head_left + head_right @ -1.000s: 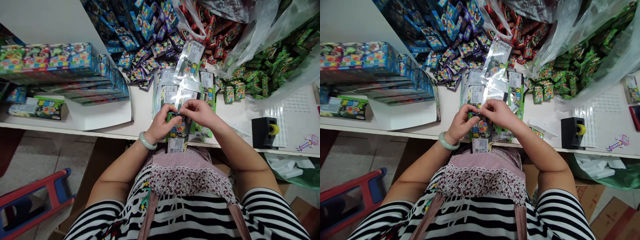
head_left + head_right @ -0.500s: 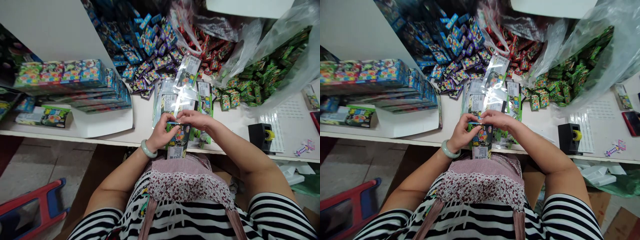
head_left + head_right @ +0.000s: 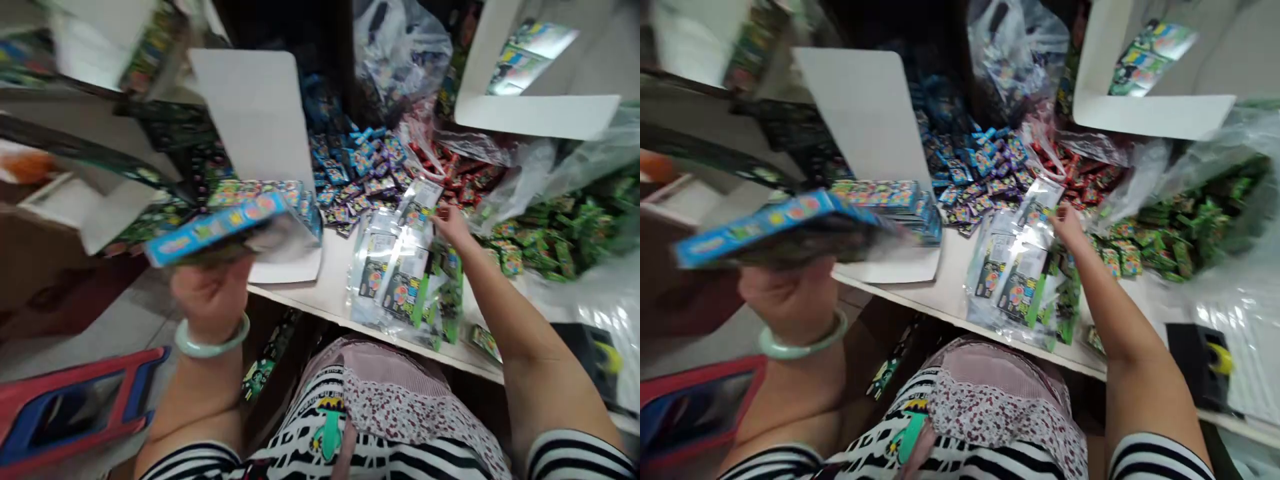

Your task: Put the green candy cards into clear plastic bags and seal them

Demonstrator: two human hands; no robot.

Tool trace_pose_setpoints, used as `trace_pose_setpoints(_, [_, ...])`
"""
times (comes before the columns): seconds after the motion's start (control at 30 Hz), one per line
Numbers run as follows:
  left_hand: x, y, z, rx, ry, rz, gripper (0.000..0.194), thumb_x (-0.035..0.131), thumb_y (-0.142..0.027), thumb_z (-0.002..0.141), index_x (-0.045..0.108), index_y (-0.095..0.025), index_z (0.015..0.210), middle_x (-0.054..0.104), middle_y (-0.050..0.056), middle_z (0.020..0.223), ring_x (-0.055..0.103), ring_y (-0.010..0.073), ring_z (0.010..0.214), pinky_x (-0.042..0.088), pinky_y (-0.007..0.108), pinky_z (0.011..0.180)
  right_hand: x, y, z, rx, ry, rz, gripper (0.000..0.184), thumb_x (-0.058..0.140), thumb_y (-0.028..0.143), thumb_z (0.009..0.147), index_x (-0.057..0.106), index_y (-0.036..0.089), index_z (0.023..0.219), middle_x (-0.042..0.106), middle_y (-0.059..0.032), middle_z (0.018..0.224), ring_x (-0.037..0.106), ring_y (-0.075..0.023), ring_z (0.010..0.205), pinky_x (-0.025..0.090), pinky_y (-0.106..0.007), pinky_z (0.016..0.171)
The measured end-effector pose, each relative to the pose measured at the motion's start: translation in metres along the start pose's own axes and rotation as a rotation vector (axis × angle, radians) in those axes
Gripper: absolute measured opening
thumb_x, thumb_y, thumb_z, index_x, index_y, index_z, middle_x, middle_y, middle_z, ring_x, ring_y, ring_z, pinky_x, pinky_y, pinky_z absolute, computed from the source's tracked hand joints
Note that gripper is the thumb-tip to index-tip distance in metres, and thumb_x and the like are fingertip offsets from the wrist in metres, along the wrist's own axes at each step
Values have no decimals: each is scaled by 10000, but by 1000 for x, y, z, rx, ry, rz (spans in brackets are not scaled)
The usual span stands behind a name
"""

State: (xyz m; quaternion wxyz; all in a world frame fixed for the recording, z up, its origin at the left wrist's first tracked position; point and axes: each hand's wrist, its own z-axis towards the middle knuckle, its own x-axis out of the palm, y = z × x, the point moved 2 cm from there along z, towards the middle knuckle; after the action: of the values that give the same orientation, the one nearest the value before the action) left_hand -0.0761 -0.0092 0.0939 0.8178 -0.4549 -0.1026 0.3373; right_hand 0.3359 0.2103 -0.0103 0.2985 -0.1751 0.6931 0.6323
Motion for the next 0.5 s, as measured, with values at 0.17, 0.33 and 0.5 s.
trace_pose_setpoints(0.17, [-11,23,100,544,128,476,336,595,-330,922,616,-148,1203,674,43,1282,604,211,1231,447,456,1119,12,-9,59,184,-161,20,473,756,184,657,598,88,1092,684,-180,1022,647,-271,986,460,-434,974])
trace_pose_setpoints(0.33, [17,82,115,448,403,703,365,457,-238,897,640,-149,1201,668,97,1287,576,272,1272,411,527,1117,19,8,56,233,-176,145,182,708,164,629,574,163,752,628,-44,744,624,-220,834,495,-375,860])
trace_pose_setpoints(0.5, [19,103,98,494,445,737,465,549,-301,848,577,-214,1305,594,64,1427,532,297,1320,369,560,1149,12,13,48,218,-154,316,227,657,322,696,463,214,647,482,61,565,526,-126,640,501,-254,650])
